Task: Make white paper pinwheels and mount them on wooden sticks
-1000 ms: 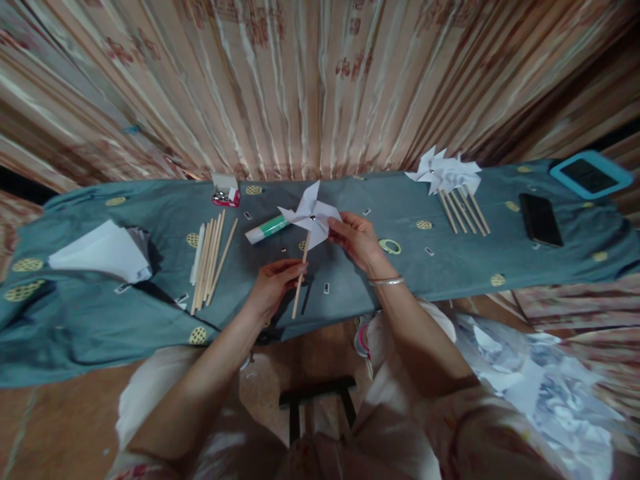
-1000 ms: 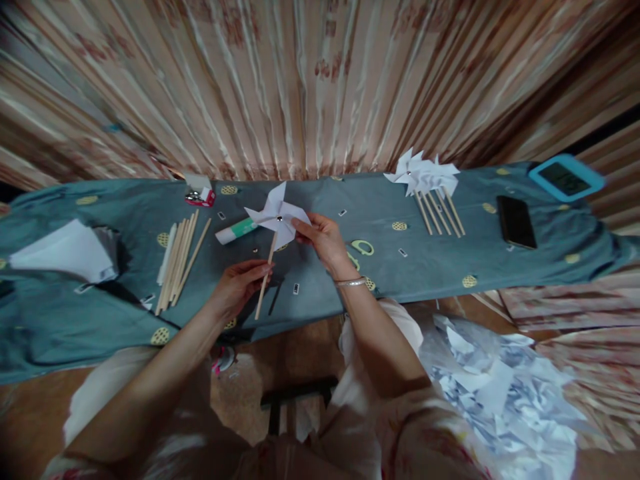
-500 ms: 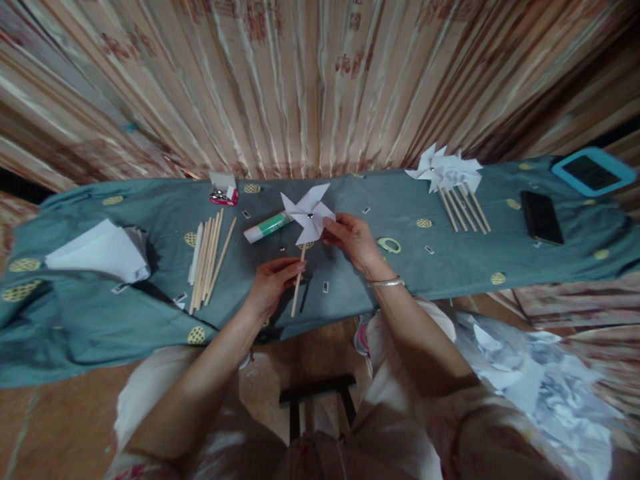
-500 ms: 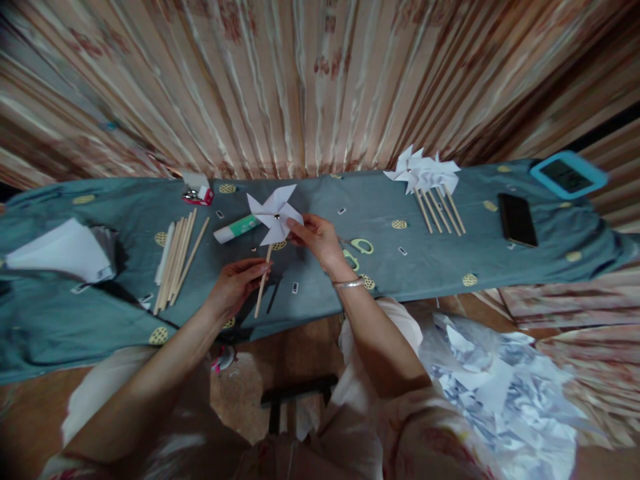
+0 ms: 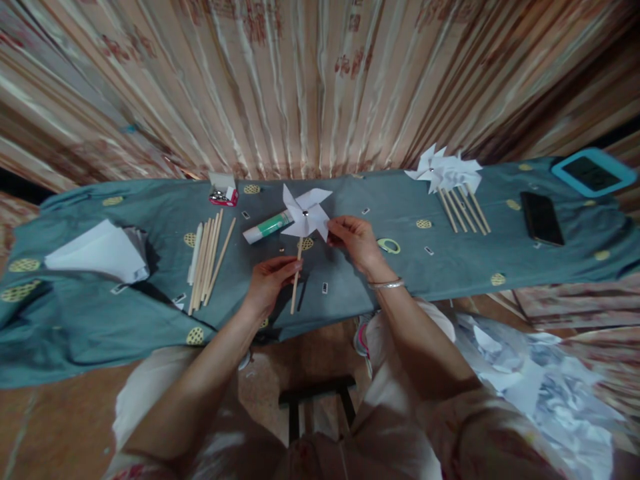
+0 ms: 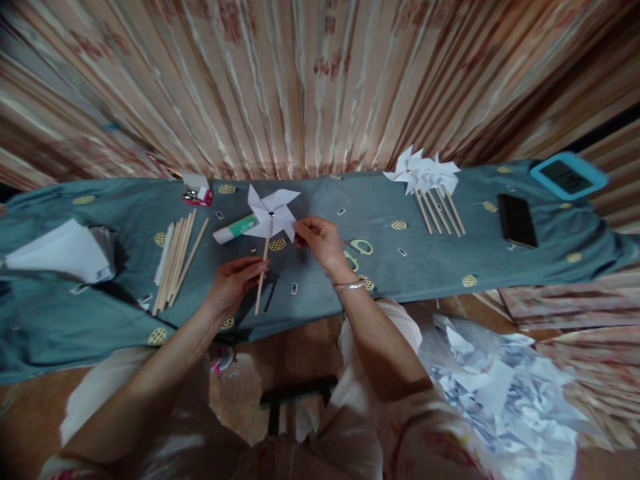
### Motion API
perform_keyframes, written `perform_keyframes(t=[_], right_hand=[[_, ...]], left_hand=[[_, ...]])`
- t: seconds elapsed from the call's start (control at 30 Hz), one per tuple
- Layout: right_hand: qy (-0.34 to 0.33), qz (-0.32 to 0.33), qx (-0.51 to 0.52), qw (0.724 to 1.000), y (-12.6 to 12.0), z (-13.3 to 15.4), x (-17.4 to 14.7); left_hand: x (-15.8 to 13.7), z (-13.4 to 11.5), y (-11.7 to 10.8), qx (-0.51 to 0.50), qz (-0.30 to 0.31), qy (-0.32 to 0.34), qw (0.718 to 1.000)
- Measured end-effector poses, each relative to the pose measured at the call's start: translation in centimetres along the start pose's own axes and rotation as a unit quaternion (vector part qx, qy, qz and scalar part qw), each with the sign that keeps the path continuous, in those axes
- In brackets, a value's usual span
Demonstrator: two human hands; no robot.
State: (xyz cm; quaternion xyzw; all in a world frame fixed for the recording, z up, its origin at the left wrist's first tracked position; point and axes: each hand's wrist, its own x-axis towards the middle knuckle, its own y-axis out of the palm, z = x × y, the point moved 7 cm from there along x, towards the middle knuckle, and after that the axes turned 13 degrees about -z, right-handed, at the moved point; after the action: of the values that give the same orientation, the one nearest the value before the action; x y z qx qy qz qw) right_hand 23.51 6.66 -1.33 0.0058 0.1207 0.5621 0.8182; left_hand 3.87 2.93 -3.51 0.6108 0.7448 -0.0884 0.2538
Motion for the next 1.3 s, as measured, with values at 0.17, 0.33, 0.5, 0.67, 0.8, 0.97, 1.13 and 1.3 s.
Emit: perform_keyframes(t=[0.17, 0.33, 0.5, 0.67, 0.8, 0.97, 1.13, 1.3], right_hand=[[0.047, 0.016, 0.034, 0.998, 0.5, -0.4, -0.5], [0.077, 0.022, 0.062, 0.995, 1.0, -0.9, -1.1], [0.097, 0.038, 0.074, 0.992, 1.7, -1.4, -1.6], [0.105, 0.053, 0.074, 0.990, 2.0, -1.5, -2.0], [0.113, 0.058, 0.080, 0.989, 2.2, -1.5, -2.1], [0.118, 0.067, 0.085, 0.987, 2.5, -1.6, -2.2], [0.128, 0.081, 0.090, 0.984, 3.0, -1.6, -2.6], [0.125, 0.095, 0.071, 0.985, 3.5, -1.8, -3.0]], left_hand=[[-0.1, -0.1, 0.0, 0.009, -0.015, 0.007, 1.000], [-0.1, 0.0, 0.1, 0.011, -0.011, 0.007, 1.000], [0.0, 0.0, 0.1, 0.012, -0.011, 0.010, 1.000], [-0.1, 0.0, 0.1, 0.015, -0.011, 0.013, 1.000], [-0.1, 0.0, 0.1, 0.018, -0.011, 0.014, 1.000], [0.0, 0.2, 0.1, 0.017, -0.008, 0.016, 1.000], [0.0, 0.1, 0.1, 0.025, -0.008, 0.019, 0.999], [-0.1, -0.1, 0.2, 0.032, 0.001, 0.027, 0.999]])
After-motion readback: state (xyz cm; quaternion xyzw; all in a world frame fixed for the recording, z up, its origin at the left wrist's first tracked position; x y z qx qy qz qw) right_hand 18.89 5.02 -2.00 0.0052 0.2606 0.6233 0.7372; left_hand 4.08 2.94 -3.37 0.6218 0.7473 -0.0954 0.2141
